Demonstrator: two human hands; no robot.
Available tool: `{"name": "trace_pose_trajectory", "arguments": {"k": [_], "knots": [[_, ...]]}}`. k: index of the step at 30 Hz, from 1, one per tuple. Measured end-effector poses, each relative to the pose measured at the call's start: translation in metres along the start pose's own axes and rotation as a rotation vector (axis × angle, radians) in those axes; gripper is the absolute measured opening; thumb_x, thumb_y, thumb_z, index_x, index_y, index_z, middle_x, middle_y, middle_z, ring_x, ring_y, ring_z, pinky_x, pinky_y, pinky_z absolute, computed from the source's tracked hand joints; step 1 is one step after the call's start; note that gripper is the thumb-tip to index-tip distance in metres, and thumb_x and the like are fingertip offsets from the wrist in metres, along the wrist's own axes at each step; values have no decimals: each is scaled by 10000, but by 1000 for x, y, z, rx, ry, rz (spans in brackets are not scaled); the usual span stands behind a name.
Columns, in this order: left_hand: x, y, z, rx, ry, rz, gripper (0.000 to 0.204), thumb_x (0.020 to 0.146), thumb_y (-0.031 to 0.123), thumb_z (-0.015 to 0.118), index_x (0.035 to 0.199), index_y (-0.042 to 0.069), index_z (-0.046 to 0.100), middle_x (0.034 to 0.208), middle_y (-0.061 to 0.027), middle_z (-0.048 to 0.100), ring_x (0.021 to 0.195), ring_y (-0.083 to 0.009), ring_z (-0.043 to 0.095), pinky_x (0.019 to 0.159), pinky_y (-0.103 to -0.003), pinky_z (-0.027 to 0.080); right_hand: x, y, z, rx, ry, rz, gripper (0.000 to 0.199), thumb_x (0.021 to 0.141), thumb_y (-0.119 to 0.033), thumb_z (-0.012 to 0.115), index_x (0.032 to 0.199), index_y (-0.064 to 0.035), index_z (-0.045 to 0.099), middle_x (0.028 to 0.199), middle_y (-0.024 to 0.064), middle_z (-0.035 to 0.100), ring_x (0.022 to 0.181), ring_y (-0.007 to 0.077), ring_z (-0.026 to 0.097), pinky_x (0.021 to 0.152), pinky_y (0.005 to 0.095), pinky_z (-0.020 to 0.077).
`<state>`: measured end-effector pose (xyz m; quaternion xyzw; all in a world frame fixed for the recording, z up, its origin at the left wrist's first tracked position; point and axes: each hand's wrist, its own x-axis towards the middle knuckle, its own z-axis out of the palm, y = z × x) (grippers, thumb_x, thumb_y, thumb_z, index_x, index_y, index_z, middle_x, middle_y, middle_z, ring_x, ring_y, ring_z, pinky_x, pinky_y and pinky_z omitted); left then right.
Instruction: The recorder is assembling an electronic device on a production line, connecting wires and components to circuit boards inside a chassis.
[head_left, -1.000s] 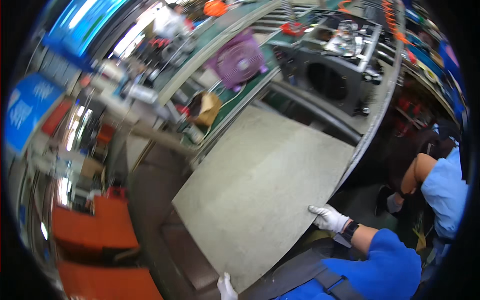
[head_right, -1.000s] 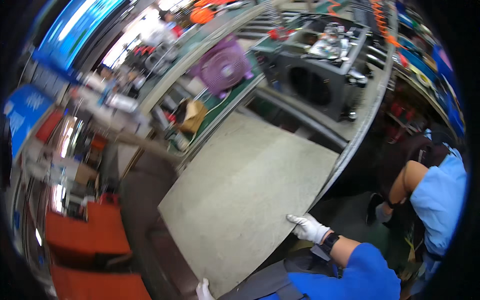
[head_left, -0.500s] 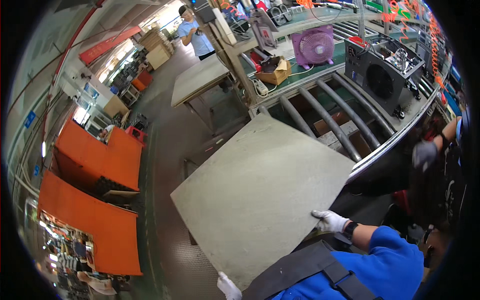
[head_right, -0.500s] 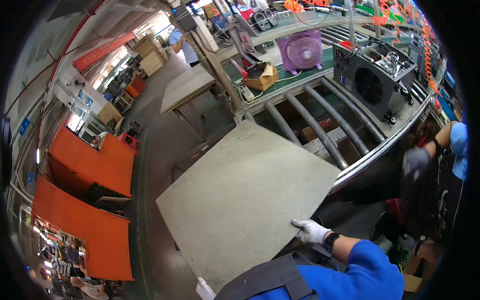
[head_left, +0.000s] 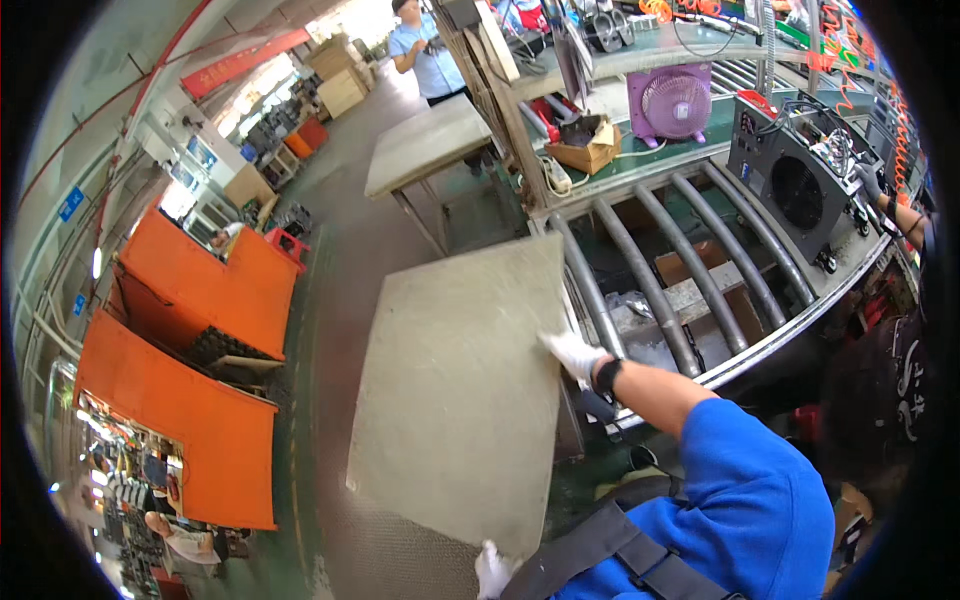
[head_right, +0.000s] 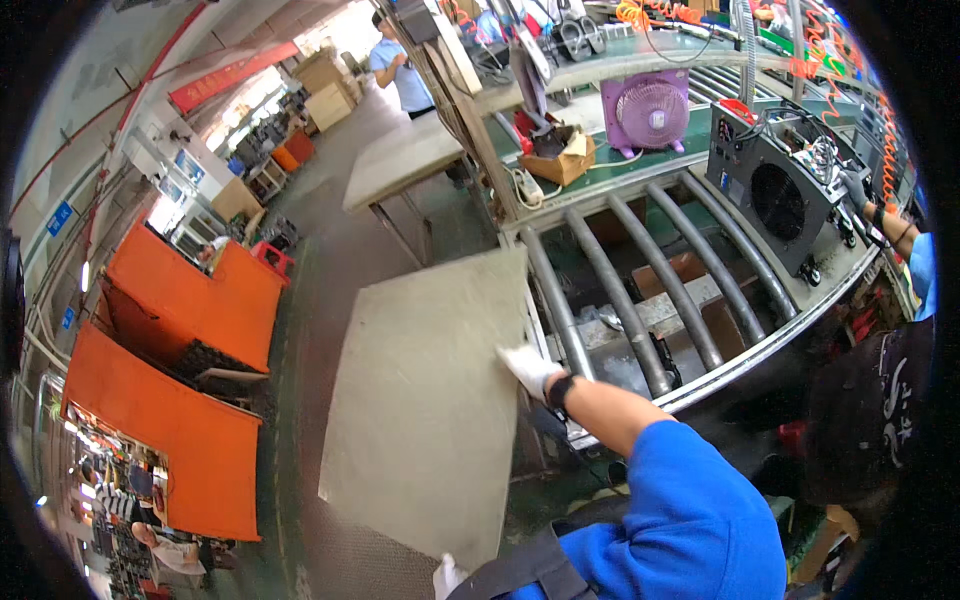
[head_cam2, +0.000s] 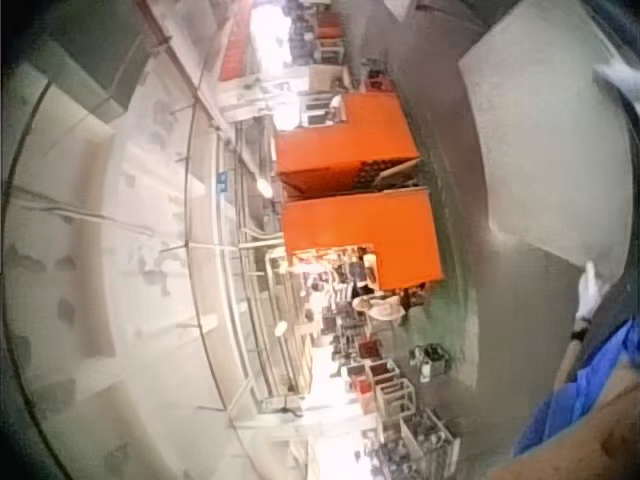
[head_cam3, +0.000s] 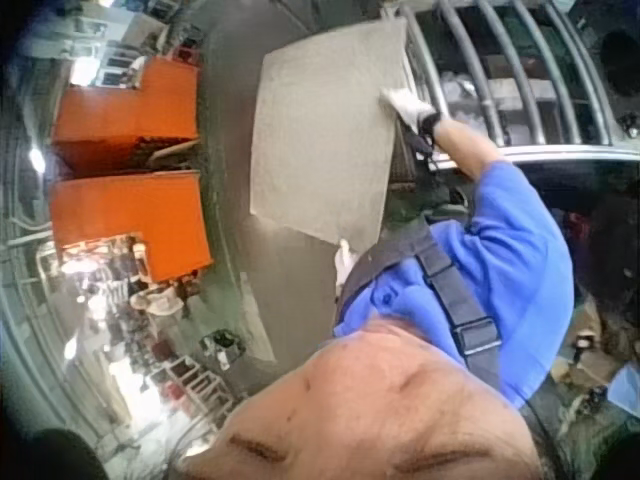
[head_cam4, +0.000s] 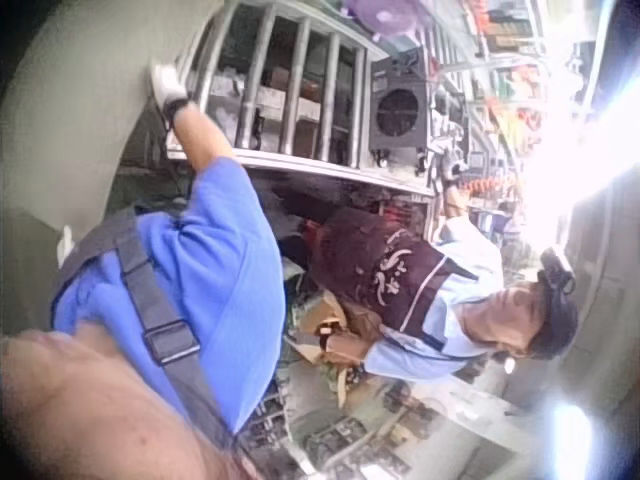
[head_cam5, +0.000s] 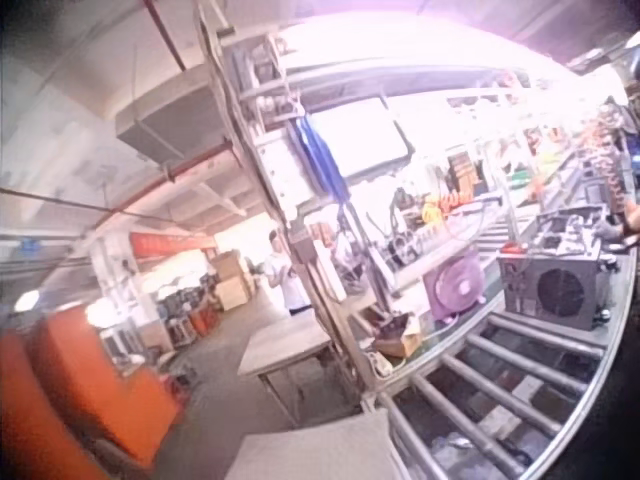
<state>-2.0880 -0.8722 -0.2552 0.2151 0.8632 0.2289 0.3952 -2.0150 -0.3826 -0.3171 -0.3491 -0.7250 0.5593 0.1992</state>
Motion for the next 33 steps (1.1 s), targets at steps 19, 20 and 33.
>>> {"name": "trace_pose_trajectory", "arguments": {"k": [19,20,33], "knots": [[172,109,-45,291,-273,606,531,980,449,503,630,62,597,511,-40,516,426,-163,508,412,-345,386,-267,-43,-179,-390,-80,359,511,928,-399,530,1289,-39,549,1136,249,637,1073,378,615,918,436,488],[205,131,-49,496,-339,676,509,981,456,492,702,53,631,545,-68,538,482,-167,534,449,-343,411,-292,-51,-191,-399,67,447,517,931,-404,528,1292,-35,545,1149,246,634,1068,374,619,914,430,492],[152,509,111,502,-423,1117,392,883,263,661,1186,19,608,1128,-187,633,1031,-324,617,903,-385,489,-418,-125,-329,-330,667,438,489,910,-359,609,1277,-36,574,1219,187,630,1137,311,608,982,387,474]]}}
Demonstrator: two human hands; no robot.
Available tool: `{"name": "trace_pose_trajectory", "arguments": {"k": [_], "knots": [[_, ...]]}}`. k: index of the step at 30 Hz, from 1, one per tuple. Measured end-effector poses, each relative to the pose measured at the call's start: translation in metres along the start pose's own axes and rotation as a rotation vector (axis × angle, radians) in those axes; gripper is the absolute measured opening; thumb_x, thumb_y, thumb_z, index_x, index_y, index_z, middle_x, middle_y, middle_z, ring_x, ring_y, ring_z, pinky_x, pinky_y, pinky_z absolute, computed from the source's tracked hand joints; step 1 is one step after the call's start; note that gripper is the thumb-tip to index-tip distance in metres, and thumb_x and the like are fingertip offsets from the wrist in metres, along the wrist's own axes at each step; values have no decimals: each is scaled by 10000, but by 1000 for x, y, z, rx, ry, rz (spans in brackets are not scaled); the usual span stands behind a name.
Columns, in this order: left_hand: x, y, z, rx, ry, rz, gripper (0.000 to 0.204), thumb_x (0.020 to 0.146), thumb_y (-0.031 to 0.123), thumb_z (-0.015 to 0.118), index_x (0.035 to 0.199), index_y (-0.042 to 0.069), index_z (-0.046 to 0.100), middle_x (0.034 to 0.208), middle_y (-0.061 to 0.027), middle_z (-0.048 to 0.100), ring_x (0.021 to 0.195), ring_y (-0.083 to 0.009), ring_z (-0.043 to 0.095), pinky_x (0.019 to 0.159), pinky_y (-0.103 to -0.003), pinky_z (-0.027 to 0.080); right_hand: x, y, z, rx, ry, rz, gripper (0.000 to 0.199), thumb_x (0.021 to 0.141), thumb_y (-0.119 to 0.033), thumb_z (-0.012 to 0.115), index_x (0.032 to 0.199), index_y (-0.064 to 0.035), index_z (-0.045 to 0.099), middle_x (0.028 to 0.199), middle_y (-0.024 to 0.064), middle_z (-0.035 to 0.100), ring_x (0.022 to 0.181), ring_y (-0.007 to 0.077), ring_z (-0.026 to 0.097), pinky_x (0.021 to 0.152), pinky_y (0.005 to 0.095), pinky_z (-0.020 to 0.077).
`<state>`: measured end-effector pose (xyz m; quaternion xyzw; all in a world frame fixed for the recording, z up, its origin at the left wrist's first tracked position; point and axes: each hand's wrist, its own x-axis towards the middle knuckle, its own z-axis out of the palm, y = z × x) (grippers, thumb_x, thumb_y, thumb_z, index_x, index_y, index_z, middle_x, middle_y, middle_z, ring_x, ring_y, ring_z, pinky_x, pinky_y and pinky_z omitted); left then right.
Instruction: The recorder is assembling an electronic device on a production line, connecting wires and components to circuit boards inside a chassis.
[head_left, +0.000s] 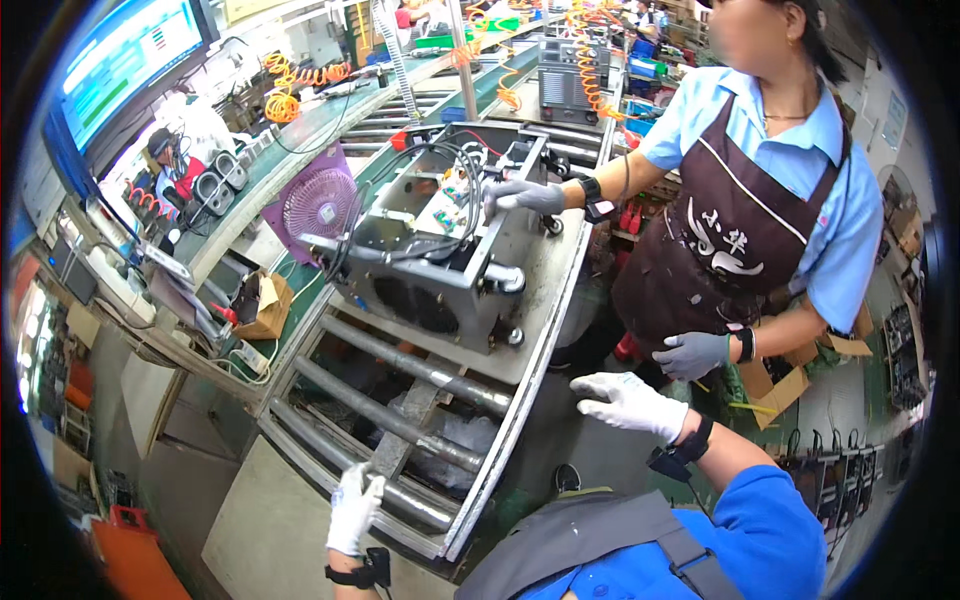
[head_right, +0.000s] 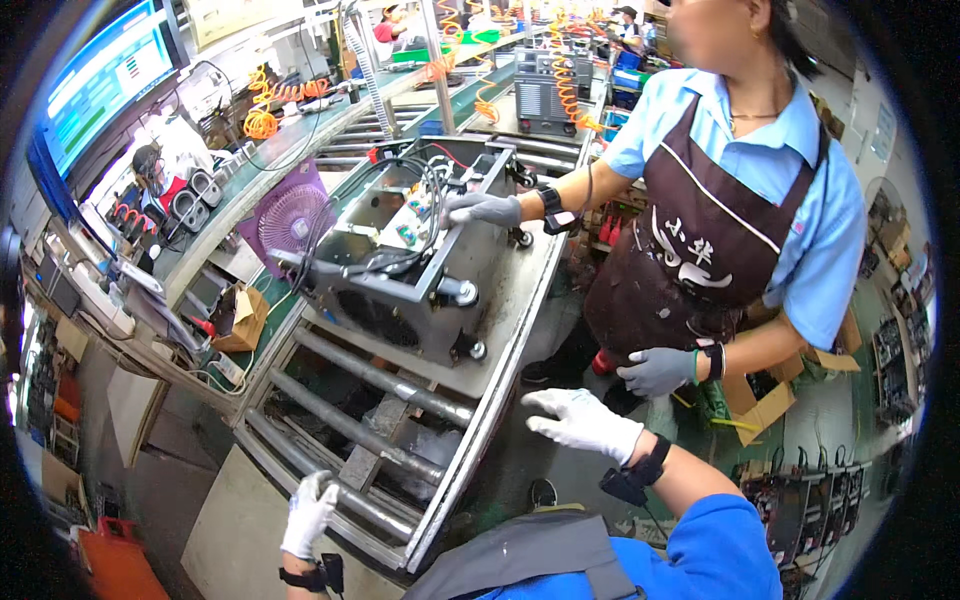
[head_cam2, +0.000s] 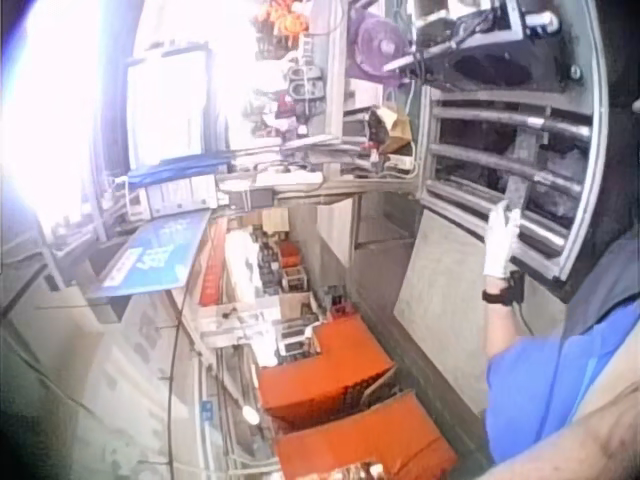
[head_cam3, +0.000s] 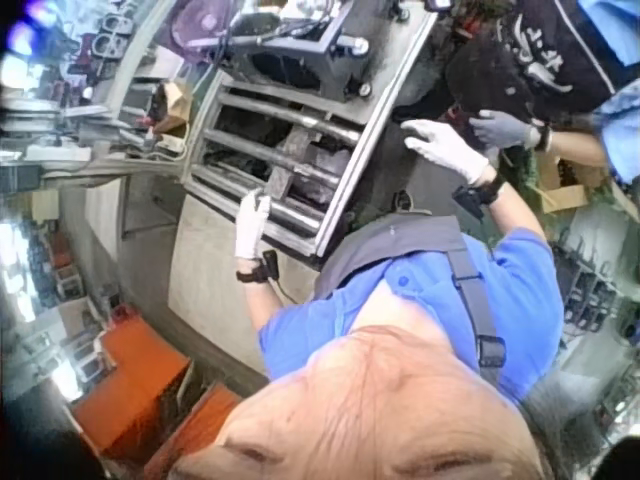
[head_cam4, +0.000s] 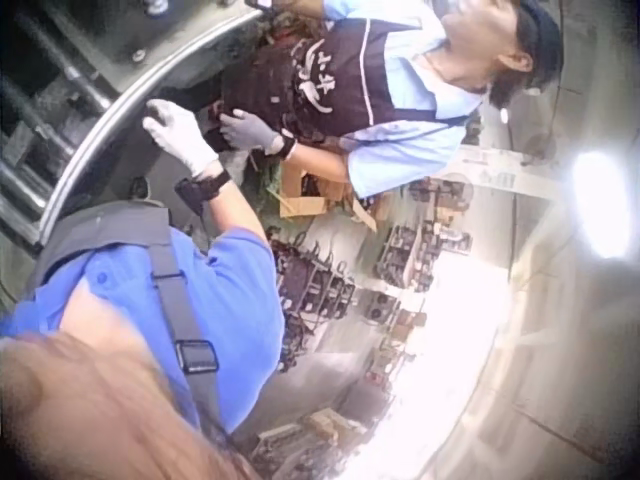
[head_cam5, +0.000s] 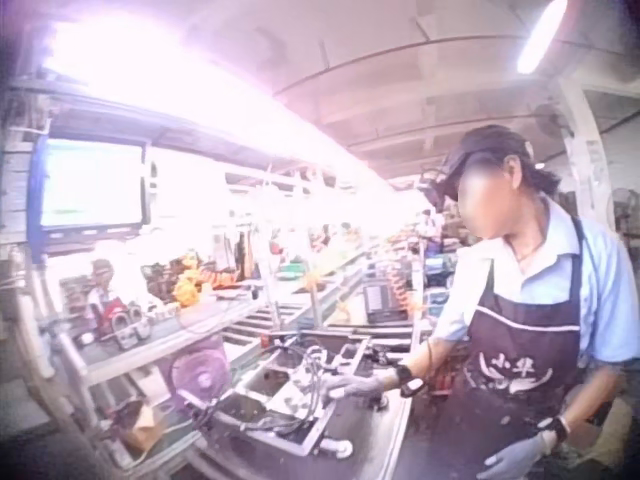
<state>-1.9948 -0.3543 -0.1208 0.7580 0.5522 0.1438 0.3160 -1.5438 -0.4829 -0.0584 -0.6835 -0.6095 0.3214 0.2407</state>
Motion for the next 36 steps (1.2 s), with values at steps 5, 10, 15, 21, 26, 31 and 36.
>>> {"name": "trace_pose_trajectory", "arguments": {"k": [5,10,15,21,26,31,36], "knots": [[65,-1,-36,-476,3,-146,432,904,226,654,1261,6,550,1173,-88,617,1063,-189,589,905,-322,480,83,-38,-17,-253,222,-588,641,855,-327,654,1361,13,457,1317,231,524,1225,372,516,1023,439,431],[178,-45,-96,-861,10,-27,456,972,138,519,1407,36,429,1315,-68,532,1077,-151,585,858,-281,526,165,-77,9,-211,324,-690,703,738,-261,715,1329,23,462,1314,221,505,1272,395,439,1069,485,346],[270,55,-144,-390,49,-109,559,981,510,428,1213,34,607,1118,-162,672,929,-250,641,806,-406,504,204,-82,34,21,481,-739,424,645,-222,619,1025,-37,594,1094,140,568,1191,345,473,1035,461,362],[436,8,-171,-1099,-500,-420,476,960,472,458,1236,94,549,1076,-139,593,999,-301,578,894,-432,448,218,-78,27,-179,541,-768,408,783,-308,594,1149,-130,558,1160,106,547,1187,349,473,935,559,353],[486,-110,-198,-1693,-15,-637,265,953,414,529,1028,184,637,698,25,531,612,-122,512,558,-290,445,207,-94,39,-150,490,-839,444,777,-283,625,1171,-84,570,1228,166,547,1226,382,464,986,564,346],[410,2,-153,-948,190,-341,236,927,385,546,1026,219,682,776,-7,628,683,-201,611,583,-363,494,192,-104,36,-191,280,-654,569,783,-269,659,1285,-31,535,1346,215,484,1334,410,362,1088,567,266],[486,-101,-163,-812,-76,-269,614,905,526,551,1345,109,453,1135,-123,552,933,-268,553,753,-413,492,189,-131,48,-217,232,-602,565,816,-263,632,1315,-30,509,1353,224,472,1333,409,359,1096,559,256]]}}
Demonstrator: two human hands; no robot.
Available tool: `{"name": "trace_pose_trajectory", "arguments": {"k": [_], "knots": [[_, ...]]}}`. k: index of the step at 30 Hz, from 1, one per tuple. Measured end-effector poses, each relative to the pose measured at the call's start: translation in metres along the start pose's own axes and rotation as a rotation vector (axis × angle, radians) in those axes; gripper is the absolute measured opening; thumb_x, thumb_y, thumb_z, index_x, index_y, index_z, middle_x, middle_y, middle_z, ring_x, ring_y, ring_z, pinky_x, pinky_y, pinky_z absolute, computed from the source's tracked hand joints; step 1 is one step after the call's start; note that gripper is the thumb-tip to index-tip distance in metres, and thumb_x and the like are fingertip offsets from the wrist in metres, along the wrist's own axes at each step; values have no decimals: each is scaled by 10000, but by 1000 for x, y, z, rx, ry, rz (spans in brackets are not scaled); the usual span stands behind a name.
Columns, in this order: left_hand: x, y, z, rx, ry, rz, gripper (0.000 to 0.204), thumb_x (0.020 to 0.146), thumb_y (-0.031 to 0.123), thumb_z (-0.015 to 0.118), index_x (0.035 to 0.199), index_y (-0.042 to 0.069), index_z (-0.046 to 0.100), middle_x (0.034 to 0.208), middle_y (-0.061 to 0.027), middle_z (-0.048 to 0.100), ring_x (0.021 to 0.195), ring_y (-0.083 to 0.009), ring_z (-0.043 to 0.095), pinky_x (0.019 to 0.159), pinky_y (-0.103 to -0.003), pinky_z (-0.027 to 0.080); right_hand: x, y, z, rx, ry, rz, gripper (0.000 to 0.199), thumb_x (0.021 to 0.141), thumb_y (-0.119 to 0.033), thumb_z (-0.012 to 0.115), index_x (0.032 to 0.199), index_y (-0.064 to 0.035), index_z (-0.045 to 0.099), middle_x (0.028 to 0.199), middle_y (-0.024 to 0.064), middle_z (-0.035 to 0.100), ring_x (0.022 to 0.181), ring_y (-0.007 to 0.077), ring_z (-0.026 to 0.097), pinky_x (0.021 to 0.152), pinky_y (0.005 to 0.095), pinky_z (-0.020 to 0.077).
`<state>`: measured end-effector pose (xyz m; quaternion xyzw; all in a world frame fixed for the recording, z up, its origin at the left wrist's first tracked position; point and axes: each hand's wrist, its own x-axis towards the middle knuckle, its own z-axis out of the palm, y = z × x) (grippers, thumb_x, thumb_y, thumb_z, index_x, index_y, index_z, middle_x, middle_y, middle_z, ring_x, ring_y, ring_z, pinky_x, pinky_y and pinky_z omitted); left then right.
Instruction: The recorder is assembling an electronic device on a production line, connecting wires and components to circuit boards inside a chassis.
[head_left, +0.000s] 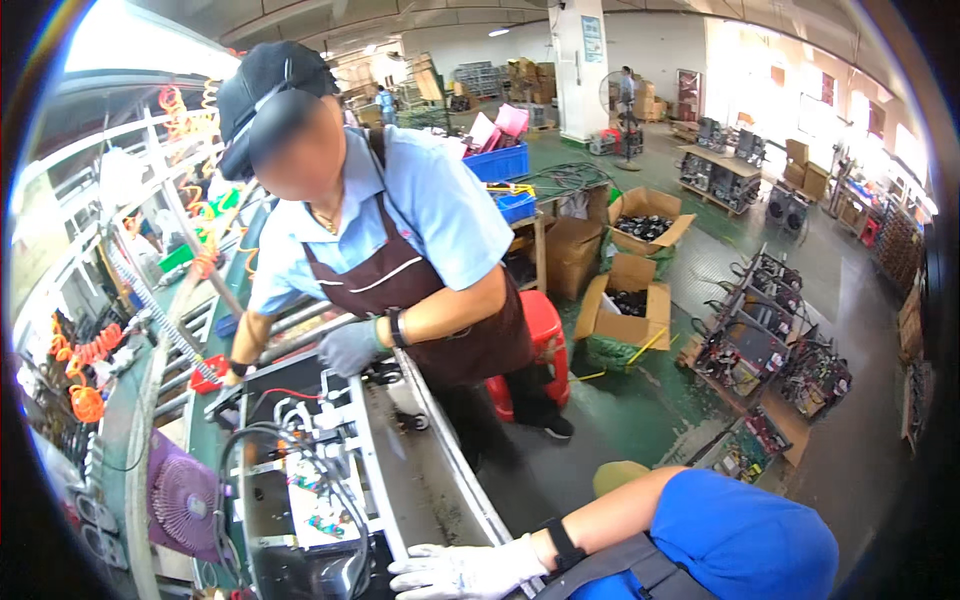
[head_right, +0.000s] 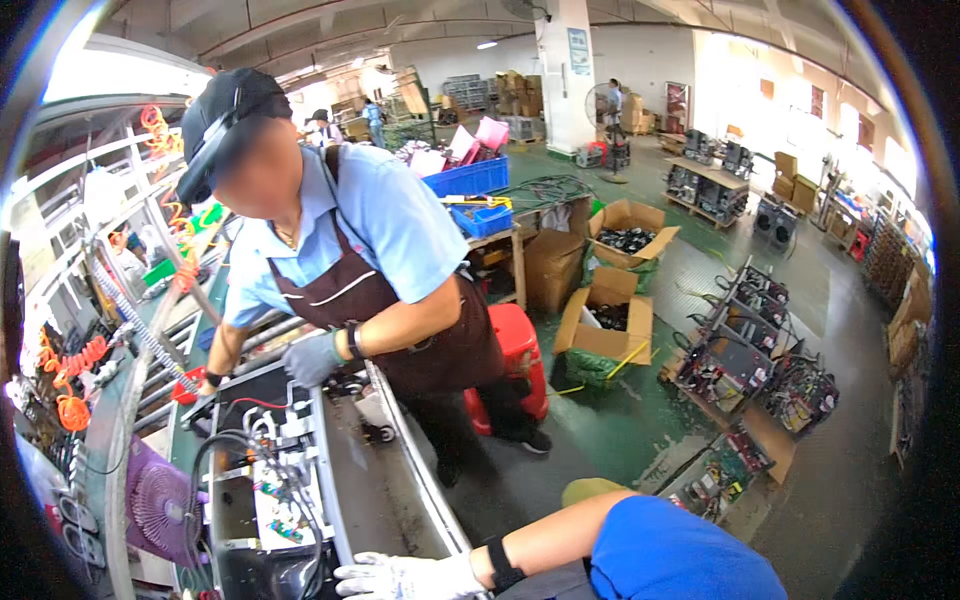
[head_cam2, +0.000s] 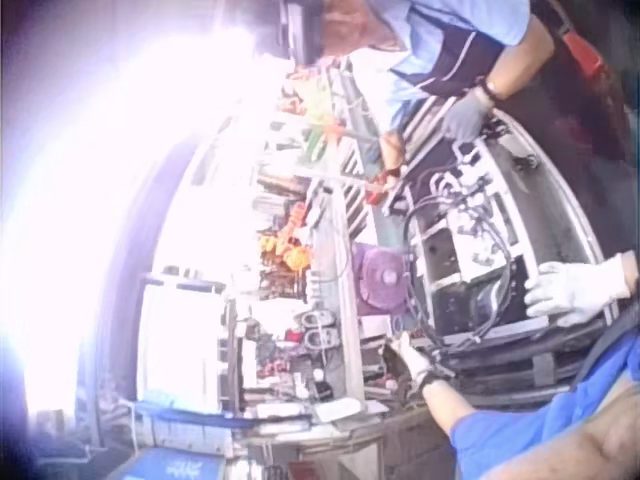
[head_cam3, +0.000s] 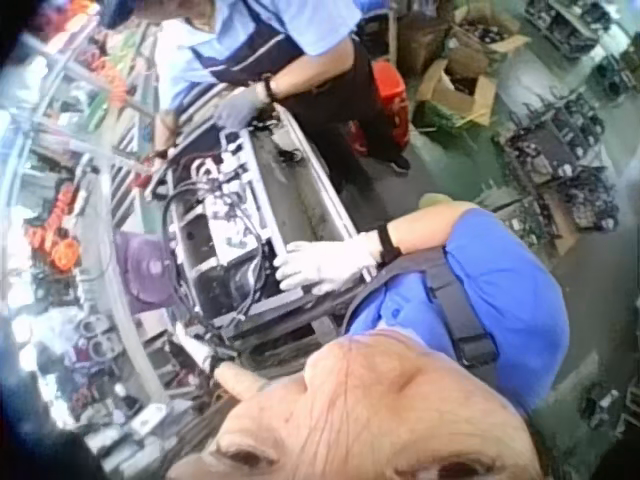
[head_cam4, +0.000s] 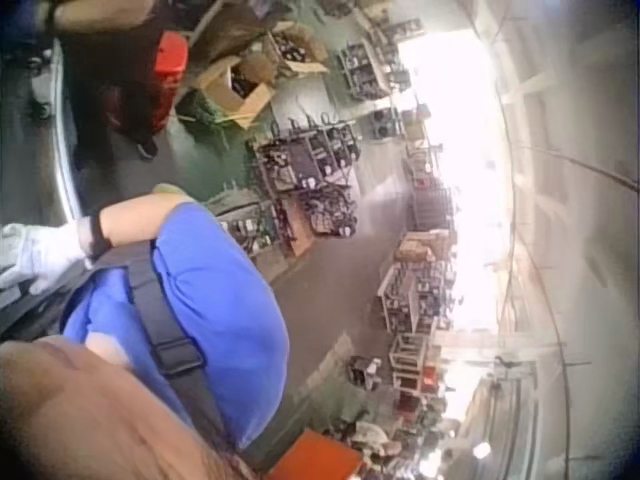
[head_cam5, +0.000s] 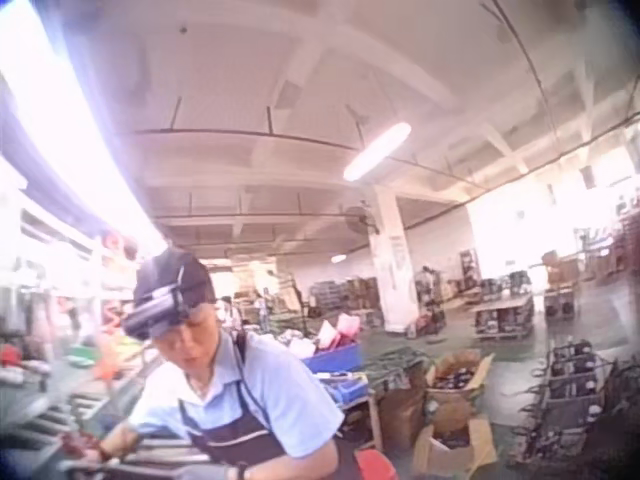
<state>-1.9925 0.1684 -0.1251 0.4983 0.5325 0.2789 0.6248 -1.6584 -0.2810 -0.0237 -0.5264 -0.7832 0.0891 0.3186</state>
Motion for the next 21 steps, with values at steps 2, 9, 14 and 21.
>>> {"name": "trace_pose_trajectory", "arguments": {"k": [2,9,14,21], "knots": [[-12,7,27,-3,115,109,653,877,468,625,1383,117,410,1224,-128,516,998,-272,532,788,-420,488,-2,2,7,-36,-15,19,579,819,-297,616,1325,-39,500,1363,216,465,1340,397,353,1096,559,250],[-157,101,139,33,208,185,826,851,415,699,1463,26,302,1384,-215,489,1108,-329,566,853,-414,513,24,-1,6,-164,-144,92,420,725,-404,677,927,-47,588,951,150,568,1005,342,541,974,457,395],[-39,8,76,8,-69,380,502,977,525,470,1095,47,566,1000,-39,561,923,-155,545,875,-303,446,39,-11,-13,-111,-343,246,360,732,-434,654,801,-82,622,707,104,613,696,312,601,674,426,430],[-117,-8,82,33,-184,374,577,964,635,410,1047,88,573,960,-20,556,873,-128,517,819,-301,427,-9,-2,-51,-181,-426,198,321,748,-450,640,698,-134,614,597,56,560,634,272,582,626,407,398]]}}
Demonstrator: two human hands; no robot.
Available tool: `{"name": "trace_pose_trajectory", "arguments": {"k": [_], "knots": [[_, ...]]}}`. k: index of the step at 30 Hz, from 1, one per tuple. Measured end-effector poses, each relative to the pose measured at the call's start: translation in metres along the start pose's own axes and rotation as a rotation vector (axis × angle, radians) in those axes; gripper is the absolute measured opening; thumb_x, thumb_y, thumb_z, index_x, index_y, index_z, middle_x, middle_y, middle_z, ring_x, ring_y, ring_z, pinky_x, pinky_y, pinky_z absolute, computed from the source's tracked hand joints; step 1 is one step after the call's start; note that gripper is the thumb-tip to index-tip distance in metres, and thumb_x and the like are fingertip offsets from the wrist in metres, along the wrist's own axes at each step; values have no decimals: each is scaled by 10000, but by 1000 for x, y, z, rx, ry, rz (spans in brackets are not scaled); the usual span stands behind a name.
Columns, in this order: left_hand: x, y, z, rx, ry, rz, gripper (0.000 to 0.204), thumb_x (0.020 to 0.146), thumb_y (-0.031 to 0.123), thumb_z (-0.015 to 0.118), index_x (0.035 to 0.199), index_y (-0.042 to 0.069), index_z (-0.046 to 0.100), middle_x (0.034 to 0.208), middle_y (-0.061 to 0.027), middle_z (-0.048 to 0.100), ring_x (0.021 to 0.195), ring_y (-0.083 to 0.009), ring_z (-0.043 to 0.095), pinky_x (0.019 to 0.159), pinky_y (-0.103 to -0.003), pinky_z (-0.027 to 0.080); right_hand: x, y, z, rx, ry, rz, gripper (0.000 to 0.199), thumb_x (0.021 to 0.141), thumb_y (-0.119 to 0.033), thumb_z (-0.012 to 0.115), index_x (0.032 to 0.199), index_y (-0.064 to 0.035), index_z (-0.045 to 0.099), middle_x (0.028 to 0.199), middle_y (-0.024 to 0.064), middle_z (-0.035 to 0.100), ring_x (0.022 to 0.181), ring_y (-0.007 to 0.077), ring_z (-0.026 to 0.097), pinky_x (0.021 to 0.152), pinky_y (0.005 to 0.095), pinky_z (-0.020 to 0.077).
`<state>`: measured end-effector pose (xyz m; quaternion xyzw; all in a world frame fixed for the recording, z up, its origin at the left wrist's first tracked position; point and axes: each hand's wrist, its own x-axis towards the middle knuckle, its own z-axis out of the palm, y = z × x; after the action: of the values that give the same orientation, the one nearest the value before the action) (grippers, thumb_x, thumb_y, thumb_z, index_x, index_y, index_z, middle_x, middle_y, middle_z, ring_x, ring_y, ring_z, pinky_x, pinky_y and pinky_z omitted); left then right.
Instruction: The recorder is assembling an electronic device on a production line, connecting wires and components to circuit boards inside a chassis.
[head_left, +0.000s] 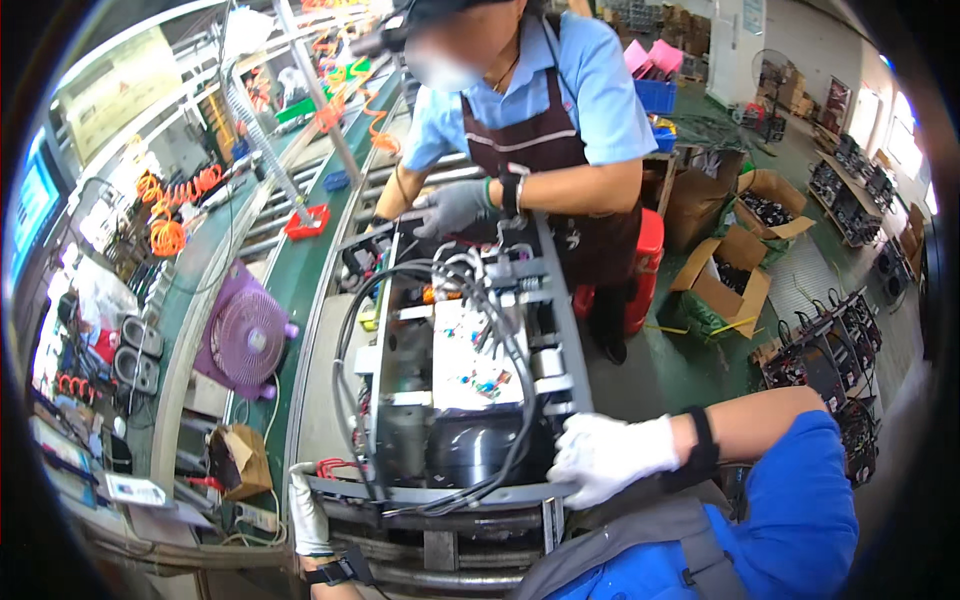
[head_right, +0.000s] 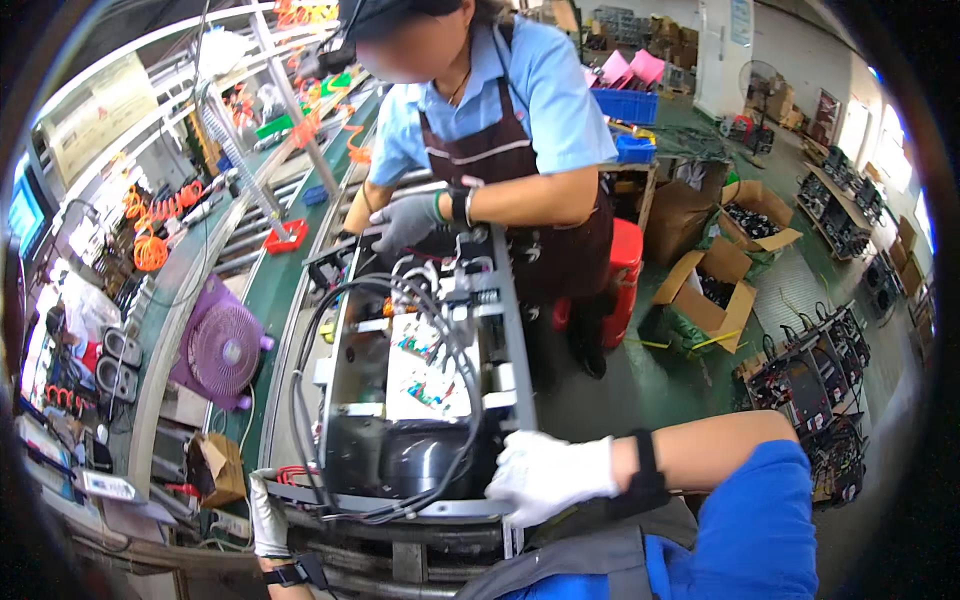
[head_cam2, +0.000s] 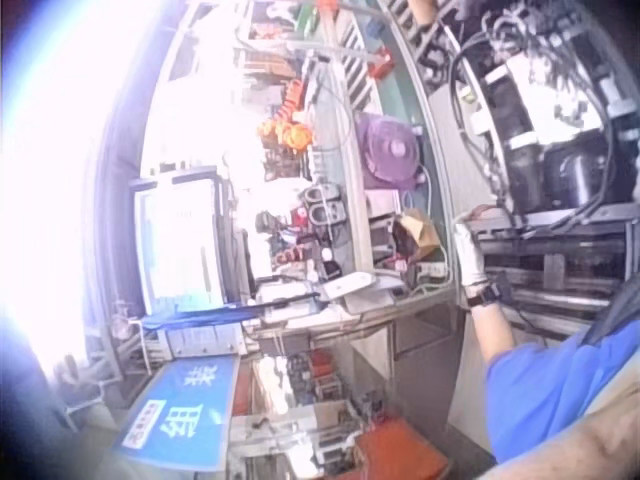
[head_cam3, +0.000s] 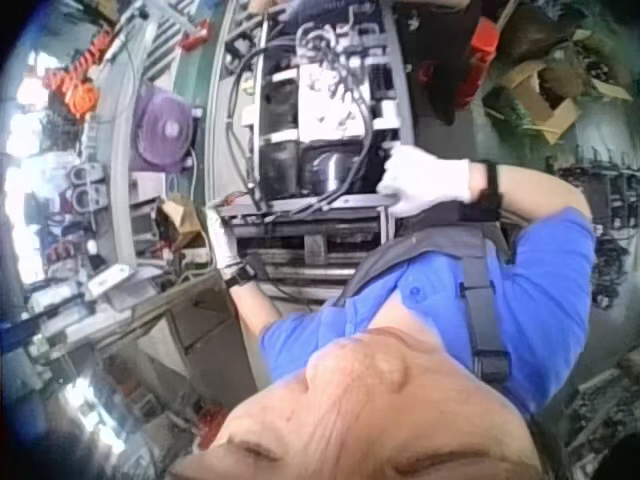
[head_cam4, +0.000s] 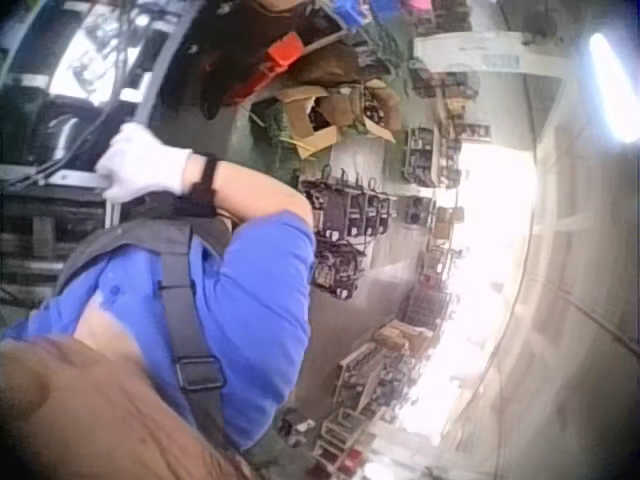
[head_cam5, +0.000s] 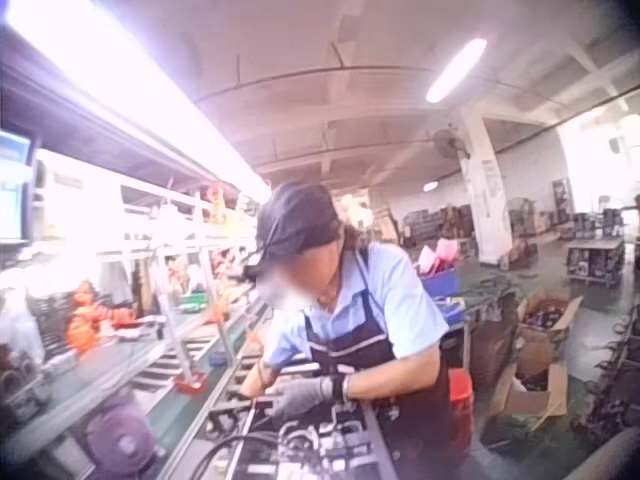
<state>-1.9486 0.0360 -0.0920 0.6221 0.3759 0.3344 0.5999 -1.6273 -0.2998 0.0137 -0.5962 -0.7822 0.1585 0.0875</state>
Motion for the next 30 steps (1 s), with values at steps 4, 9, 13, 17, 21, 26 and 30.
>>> {"name": "trace_pose_trajectory", "arguments": {"k": [4,9,13,17,21,26,30], "knots": [[-24,3,31,-401,-157,-29,615,927,718,361,829,128,505,749,8,494,696,-120,468,673,-275,392,-36,1,-32,26,-277,161,365,758,-489,658,694,-131,626,620,61,587,658,280,604,654,423,429],[-52,-5,78,-407,85,32,463,990,579,361,817,156,439,761,23,399,701,-123,429,652,-269,388,8,-32,-49,756,160,381,623,912,-578,512,1095,9,608,1059,243,637,1036,363,609,860,419,480],[-80,9,92,-325,-118,97,489,993,595,337,791,151,367,754,15,375,699,-126,407,690,-282,368,56,-29,-21,1049,-91,565,754,957,-627,385,1163,72,581,1151,281,621,1106,400,587,927,438,454],[-104,35,116,-173,-210,186,518,990,610,344,789,132,353,735,4,372,697,-130,393,697,-296,356,47,-39,-2,1070,-1,570,704,917,-608,480,1060,70,604,985,225,655,939,328,631,798,412,477],[-134,39,134,-136,-295,161,553,963,641,388,797,114,374,743,9,404,728,-120,419,709,-298,360,8,-42,-9,1104,35,593,586,855,-555,611,1030,4,620,881,148,648,851,253,615,737,365,472],[-165,65,170,-75,-273,74,334,844,241,614,625,68,431,639,-6,480,611,-80,423,602,-233,359,-48,-39,3,983,182,497,583,839,-547,649,1063,-10,621,880,157,670,839,286,639,769,371,482],[-199,92,202,385,-487,70,206,646,12,709,633,22,504,694,-37,555,662,-97,526,639,-239,437,-106,-34,21,997,149,643,699,779,-631,675,1070,1,604,884,149,669,837,267,641,753,357,483]]}}
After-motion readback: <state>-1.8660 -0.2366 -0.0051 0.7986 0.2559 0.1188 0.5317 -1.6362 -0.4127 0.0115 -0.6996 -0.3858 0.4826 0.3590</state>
